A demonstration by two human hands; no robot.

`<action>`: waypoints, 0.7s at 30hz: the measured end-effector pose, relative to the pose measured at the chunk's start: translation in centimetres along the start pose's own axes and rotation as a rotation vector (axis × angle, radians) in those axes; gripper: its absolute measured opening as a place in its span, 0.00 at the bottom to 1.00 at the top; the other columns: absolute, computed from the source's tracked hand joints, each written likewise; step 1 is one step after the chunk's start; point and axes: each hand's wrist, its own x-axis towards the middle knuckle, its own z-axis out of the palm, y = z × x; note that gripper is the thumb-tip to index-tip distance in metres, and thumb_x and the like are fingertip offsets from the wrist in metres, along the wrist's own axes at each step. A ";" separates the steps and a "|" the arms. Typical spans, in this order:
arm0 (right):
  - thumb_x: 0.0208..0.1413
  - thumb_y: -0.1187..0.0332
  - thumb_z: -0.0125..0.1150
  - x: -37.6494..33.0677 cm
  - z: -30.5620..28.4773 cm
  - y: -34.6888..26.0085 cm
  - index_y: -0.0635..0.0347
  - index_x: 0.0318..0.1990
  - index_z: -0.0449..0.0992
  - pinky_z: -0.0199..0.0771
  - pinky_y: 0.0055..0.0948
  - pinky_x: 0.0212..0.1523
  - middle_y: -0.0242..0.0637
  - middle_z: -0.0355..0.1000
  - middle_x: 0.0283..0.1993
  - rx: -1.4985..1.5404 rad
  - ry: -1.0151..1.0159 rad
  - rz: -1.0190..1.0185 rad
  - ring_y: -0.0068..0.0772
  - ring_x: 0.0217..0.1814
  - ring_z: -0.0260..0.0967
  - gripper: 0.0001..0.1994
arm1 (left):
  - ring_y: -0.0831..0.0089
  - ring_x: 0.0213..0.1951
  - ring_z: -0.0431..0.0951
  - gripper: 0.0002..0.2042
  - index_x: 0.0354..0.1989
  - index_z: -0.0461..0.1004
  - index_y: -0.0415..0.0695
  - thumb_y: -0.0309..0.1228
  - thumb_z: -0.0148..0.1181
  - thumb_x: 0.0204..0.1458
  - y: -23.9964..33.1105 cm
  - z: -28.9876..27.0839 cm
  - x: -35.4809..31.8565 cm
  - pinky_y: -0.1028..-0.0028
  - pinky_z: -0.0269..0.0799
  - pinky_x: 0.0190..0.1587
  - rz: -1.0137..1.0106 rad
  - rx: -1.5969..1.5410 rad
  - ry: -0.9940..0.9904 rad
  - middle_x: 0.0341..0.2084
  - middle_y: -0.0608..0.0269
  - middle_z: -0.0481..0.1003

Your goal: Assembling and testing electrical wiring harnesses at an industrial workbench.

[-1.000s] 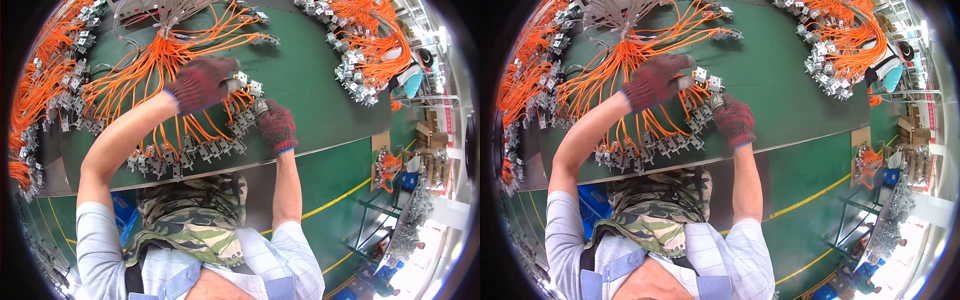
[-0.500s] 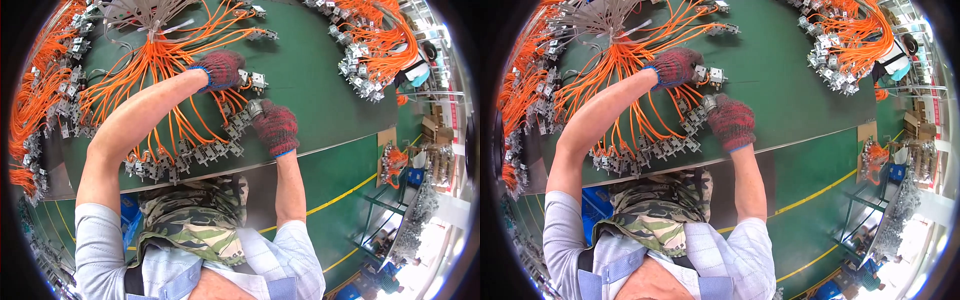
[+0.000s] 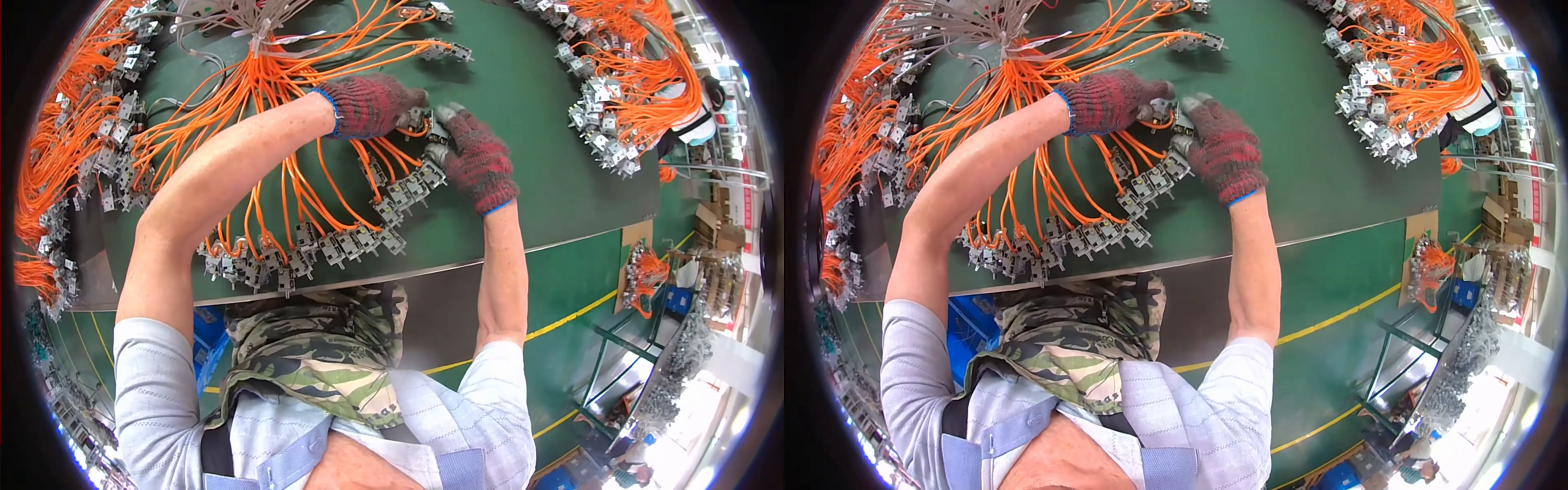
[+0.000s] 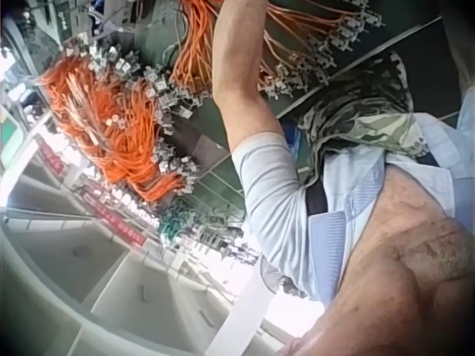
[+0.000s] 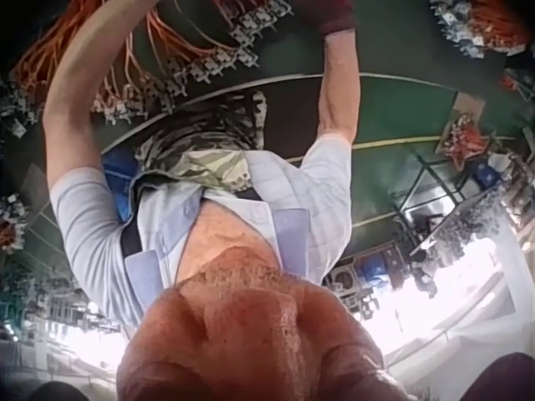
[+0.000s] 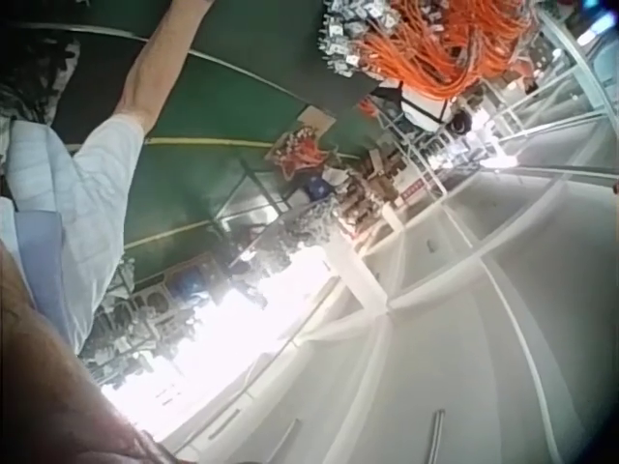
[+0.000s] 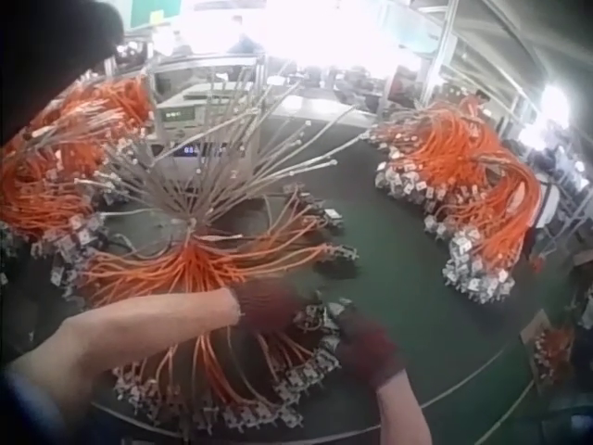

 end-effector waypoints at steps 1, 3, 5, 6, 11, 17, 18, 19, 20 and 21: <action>0.54 0.58 0.74 0.5 0.1 0.0 0.50 0.63 0.77 0.75 0.48 0.65 0.43 0.74 0.67 -0.040 0.040 -0.053 0.53 0.65 0.72 0.28 | 0.42 0.39 0.82 0.26 0.66 0.70 0.55 0.24 0.58 0.57 0.2 -0.7 -0.1 0.47 0.74 0.39 -0.005 0.002 -0.018 0.32 0.45 0.80; 0.56 0.57 0.72 0.8 -0.4 0.2 0.51 0.61 0.79 0.76 0.49 0.60 0.45 0.76 0.61 -0.016 -0.002 -0.020 0.54 0.60 0.75 0.25 | 0.43 0.38 0.82 0.26 0.66 0.70 0.55 0.24 0.57 0.57 -0.5 -0.4 0.3 0.49 0.74 0.38 0.038 -0.026 0.002 0.32 0.47 0.80; 0.60 0.53 0.68 1.3 -1.1 -0.2 0.52 0.55 0.83 0.79 0.52 0.51 0.50 0.82 0.47 0.048 -0.091 0.041 0.56 0.49 0.80 0.20 | 0.45 0.37 0.82 0.27 0.66 0.70 0.55 0.24 0.57 0.57 -1.3 0.3 0.3 0.50 0.74 0.38 0.068 -0.054 0.013 0.31 0.50 0.80; 0.62 0.53 0.65 1.4 -1.5 -1.0 0.53 0.49 0.85 0.79 0.53 0.44 0.49 0.82 0.36 -0.014 -0.084 0.020 0.58 0.40 0.80 0.17 | 0.46 0.37 0.82 0.27 0.67 0.70 0.55 0.24 0.57 0.57 -1.8 0.4 0.2 0.51 0.75 0.38 0.060 -0.127 -0.001 0.31 0.51 0.79; 0.63 0.55 0.63 0.0 0.7 1.2 0.53 0.45 0.84 0.79 0.53 0.43 0.49 0.81 0.35 0.014 0.004 0.050 0.60 0.39 0.79 0.14 | 0.52 0.38 0.82 0.23 0.65 0.71 0.54 0.26 0.57 0.60 -0.6 1.6 2.3 0.55 0.76 0.43 -0.067 -0.349 0.031 0.32 0.52 0.79; 0.67 0.54 0.57 0.3 1.7 0.0 0.52 0.50 0.84 0.80 0.52 0.48 0.47 0.82 0.45 0.015 0.068 0.235 0.58 0.47 0.79 0.16 | 0.44 0.40 0.82 0.16 0.59 0.74 0.51 0.28 0.54 0.63 -2.3 2.6 2.1 0.51 0.78 0.44 -0.103 -0.056 0.306 0.37 0.48 0.81; 0.67 0.54 0.57 0.7 2.0 -0.7 0.52 0.50 0.84 0.80 0.52 0.48 0.47 0.82 0.45 0.022 0.081 0.217 0.58 0.47 0.79 0.16 | 0.42 0.41 0.82 0.16 0.59 0.74 0.52 0.30 0.56 0.63 -3.9 2.9 1.5 0.49 0.78 0.43 -0.055 0.008 0.334 0.39 0.48 0.82; 0.67 0.54 0.59 -0.4 1.8 -0.5 0.53 0.52 0.83 0.80 0.51 0.49 0.48 0.81 0.47 0.072 0.172 0.144 0.57 0.49 0.79 0.17 | 0.42 0.41 0.82 0.16 0.59 0.74 0.52 0.30 0.56 0.63 -2.9 2.6 1.4 0.49 0.78 0.43 -0.043 -0.001 0.338 0.39 0.48 0.82; 0.66 0.54 0.61 -1.6 1.3 -0.1 0.55 0.55 0.82 0.80 0.50 0.51 0.48 0.80 0.50 0.117 0.267 0.067 0.55 0.50 0.79 0.18 | 0.43 0.41 0.82 0.17 0.59 0.74 0.52 0.31 0.57 0.62 -1.3 1.6 1.4 0.50 0.78 0.43 -0.042 0.062 0.296 0.38 0.48 0.82; 0.63 0.53 0.65 -3.0 1.5 0.1 0.57 0.58 0.80 0.79 0.48 0.56 0.51 0.79 0.53 0.220 0.301 0.103 0.55 0.53 0.79 0.22 | 0.44 0.42 0.82 0.17 0.59 0.74 0.52 0.31 0.59 0.61 -0.1 0.8 1.4 0.50 0.78 0.44 -0.044 0.127 0.255 0.38 0.48 0.82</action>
